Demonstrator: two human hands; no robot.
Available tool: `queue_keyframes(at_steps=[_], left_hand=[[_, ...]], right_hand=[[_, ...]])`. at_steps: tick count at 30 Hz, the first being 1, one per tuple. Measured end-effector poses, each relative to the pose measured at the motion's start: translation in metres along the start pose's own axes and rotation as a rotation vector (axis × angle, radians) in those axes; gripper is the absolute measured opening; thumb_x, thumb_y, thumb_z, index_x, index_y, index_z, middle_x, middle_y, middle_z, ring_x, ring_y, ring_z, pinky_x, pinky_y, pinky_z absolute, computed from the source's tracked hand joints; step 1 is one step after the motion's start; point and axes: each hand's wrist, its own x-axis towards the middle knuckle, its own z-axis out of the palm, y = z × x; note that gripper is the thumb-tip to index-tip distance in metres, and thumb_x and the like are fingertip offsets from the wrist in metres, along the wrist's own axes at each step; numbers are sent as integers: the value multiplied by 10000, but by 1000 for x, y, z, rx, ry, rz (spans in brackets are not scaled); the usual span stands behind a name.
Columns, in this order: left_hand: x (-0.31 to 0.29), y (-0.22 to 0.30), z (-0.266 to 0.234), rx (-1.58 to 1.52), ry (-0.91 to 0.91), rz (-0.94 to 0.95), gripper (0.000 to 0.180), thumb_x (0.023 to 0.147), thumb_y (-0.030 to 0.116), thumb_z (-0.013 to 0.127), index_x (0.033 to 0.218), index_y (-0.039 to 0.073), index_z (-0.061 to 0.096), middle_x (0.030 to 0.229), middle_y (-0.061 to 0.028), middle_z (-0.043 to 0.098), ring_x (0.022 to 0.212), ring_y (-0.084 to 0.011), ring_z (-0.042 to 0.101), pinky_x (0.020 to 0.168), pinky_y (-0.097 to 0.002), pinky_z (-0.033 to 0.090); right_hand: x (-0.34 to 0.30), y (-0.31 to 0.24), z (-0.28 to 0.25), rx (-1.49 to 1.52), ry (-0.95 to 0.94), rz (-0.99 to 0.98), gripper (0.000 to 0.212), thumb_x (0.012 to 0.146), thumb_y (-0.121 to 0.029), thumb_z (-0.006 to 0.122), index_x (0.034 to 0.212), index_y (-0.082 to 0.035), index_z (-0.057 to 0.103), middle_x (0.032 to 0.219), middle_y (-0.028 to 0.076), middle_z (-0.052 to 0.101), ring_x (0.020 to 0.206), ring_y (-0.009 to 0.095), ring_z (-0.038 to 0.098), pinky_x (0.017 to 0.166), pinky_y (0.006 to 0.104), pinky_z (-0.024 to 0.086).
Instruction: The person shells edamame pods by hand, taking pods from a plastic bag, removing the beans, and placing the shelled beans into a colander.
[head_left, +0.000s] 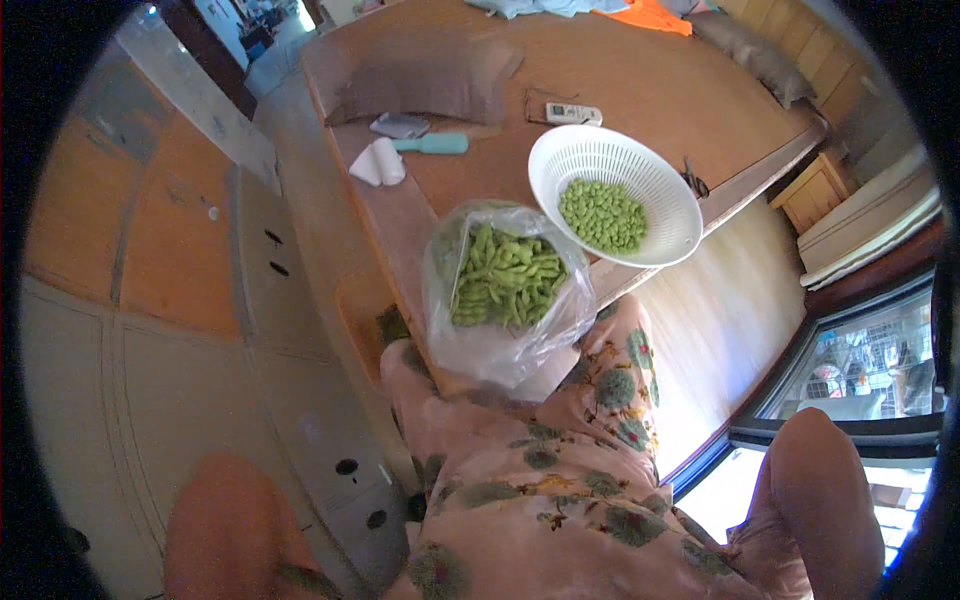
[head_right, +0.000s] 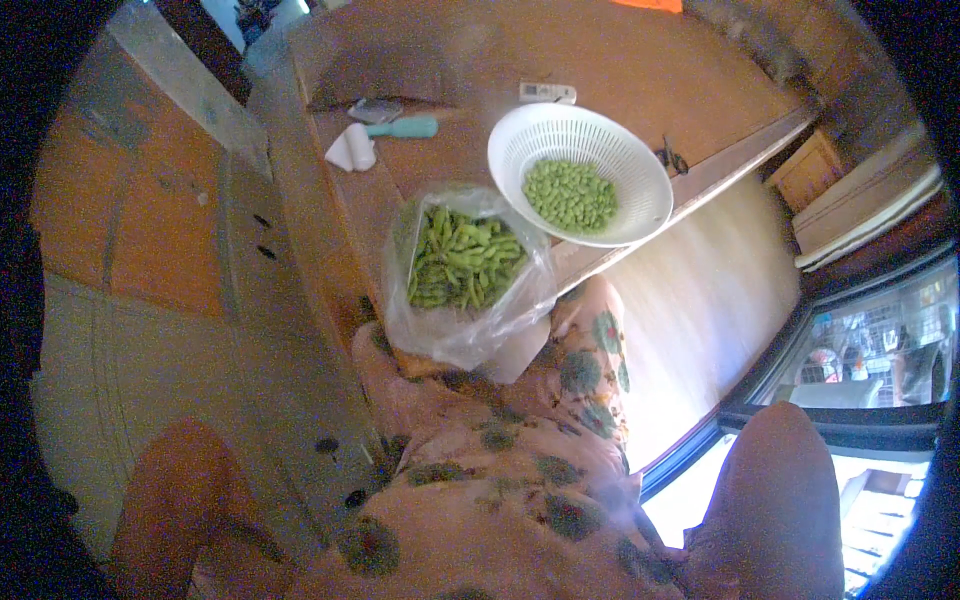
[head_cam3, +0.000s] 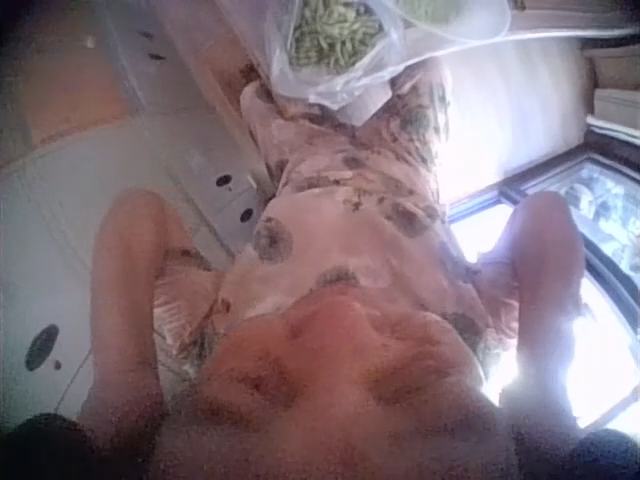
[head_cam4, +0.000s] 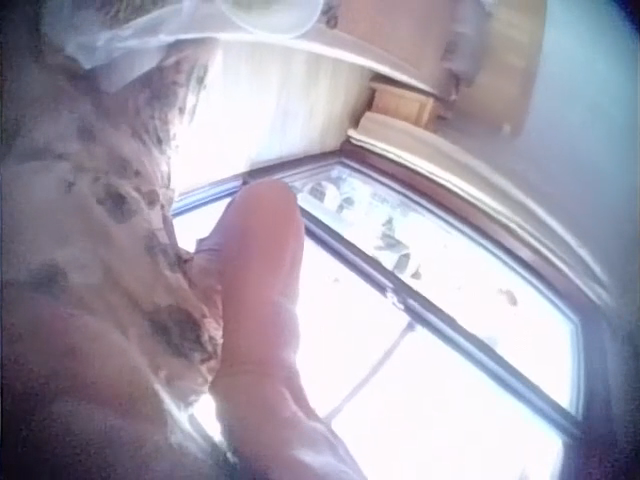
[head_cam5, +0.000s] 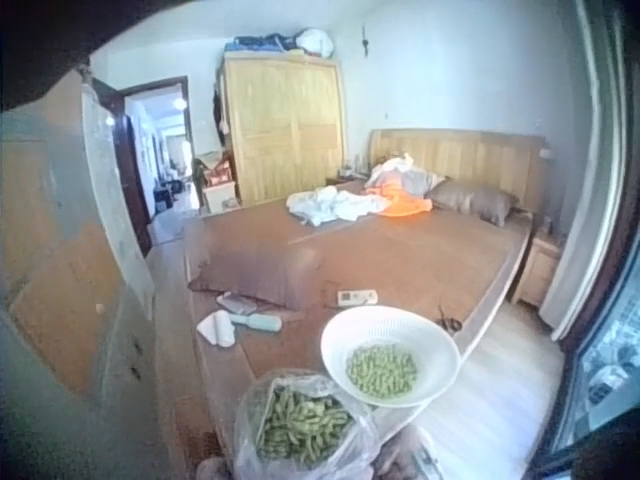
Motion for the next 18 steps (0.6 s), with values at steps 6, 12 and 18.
queue_keyframes(at_steps=[6, 12, 18], left_hand=[[-27, 1, 12, 29, 66, 69, 360, 895, 242, 514, 1198, 47, 515, 1195, -104, 549, 1088, -269, 514, 954, -380, 417], [-41, -7, 23, 14, 98, 111, 367, 883, 227, 518, 1203, 49, 498, 1199, -92, 530, 1099, -250, 500, 955, -364, 410], [-32, -11, 29, 43, 100, 132, 375, 871, 211, 521, 1208, 51, 481, 1204, -81, 512, 1110, -230, 485, 955, -348, 403]], right_hand=[[-17, -6, 6, -4, -22, -28, 445, 968, -543, 390, 808, -149, 521, 797, 44, 477, 739, 232, 442, 869, 447, 381], [-28, -1, -1, -6, -38, -58, 426, 969, -537, 394, 848, -149, 520, 839, 52, 481, 779, 239, 446, 880, 452, 379], [-18, 3, -7, -35, -54, -80, 409, 971, -530, 398, 887, -149, 519, 882, 59, 485, 818, 246, 450, 891, 457, 376]])
